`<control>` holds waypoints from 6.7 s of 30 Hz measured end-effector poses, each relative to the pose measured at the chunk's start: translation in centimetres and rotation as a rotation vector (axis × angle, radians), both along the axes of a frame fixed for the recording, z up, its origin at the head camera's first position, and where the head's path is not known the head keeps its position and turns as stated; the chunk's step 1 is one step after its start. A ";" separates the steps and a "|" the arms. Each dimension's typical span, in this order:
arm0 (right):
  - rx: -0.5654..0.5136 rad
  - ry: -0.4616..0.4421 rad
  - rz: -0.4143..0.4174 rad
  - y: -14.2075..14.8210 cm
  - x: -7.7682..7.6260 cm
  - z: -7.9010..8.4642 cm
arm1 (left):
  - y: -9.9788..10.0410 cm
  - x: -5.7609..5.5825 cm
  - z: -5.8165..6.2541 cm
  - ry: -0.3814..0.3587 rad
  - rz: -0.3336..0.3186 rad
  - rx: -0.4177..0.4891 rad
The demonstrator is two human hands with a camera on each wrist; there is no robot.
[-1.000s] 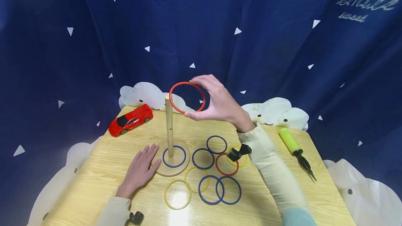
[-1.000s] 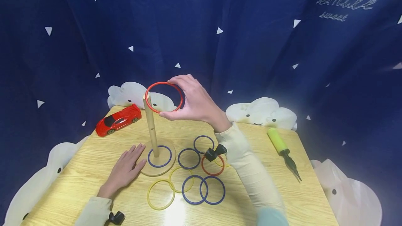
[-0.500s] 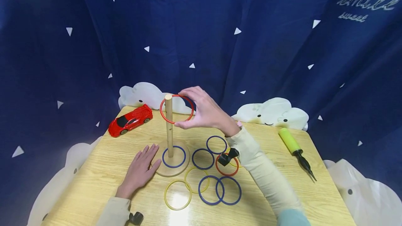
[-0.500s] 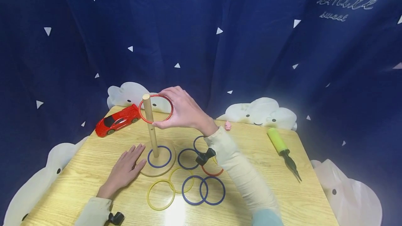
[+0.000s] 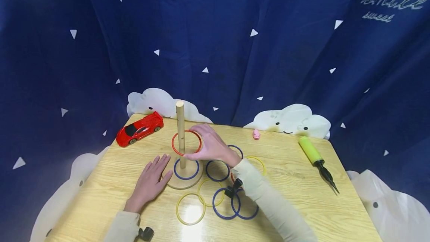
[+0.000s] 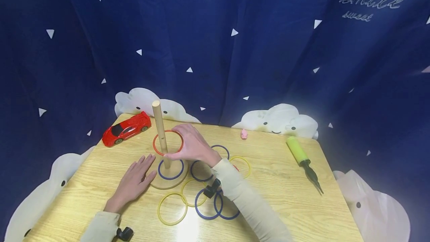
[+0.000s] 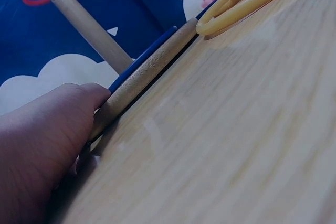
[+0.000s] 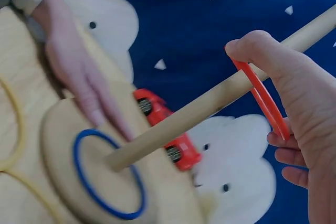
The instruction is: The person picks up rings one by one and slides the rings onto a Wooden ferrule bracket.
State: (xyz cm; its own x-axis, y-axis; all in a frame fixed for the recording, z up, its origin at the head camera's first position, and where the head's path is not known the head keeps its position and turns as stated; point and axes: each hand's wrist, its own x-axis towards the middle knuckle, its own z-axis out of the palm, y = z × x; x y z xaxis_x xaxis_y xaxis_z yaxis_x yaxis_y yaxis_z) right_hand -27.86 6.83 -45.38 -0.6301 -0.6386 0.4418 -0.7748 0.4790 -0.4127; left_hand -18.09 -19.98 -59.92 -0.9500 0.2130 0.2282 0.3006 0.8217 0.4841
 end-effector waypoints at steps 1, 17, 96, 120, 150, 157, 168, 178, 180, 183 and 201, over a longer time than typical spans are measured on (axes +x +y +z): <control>0.008 -0.011 -0.006 0.0 0.0 -0.7 | 0.0 0.0 0.0 0.001 0.001 0.000; 0.118 -0.048 -0.127 0.1 -0.3 -9.9 | 0.3 0.0 0.2 0.011 0.003 -0.006; 0.030 -0.067 -0.511 18.9 18.1 -14.4 | 0.0 0.1 0.1 -0.007 0.003 -0.003; -0.060 -0.047 -0.539 19.4 17.9 -13.2 | 0.0 0.0 -0.2 -0.002 0.005 -0.008; -0.129 -0.021 -0.405 19.2 10.8 -4.7 | 0.1 0.1 0.3 -0.012 0.008 -0.006; -0.147 0.018 -0.322 17.9 8.6 -1.2 | 0.1 0.2 0.3 -0.016 0.008 -0.003; -0.162 0.081 -0.195 15.5 5.6 4.1 | 0.0 0.0 0.1 -0.014 0.008 -0.007; -0.166 0.118 -0.101 12.8 3.4 8.7 | -0.1 -0.1 0.1 -0.005 0.002 -0.006; -0.177 0.147 -0.073 12.1 2.9 9.7 | -0.1 -0.1 0.1 0.000 0.002 -0.010; -0.195 0.190 -0.033 11.1 2.3 11.2 | 0.0 0.0 0.2 0.002 0.003 -0.011; -0.172 0.303 0.069 4.2 1.4 17.3 | -0.1 0.2 -0.1 0.034 0.031 -0.071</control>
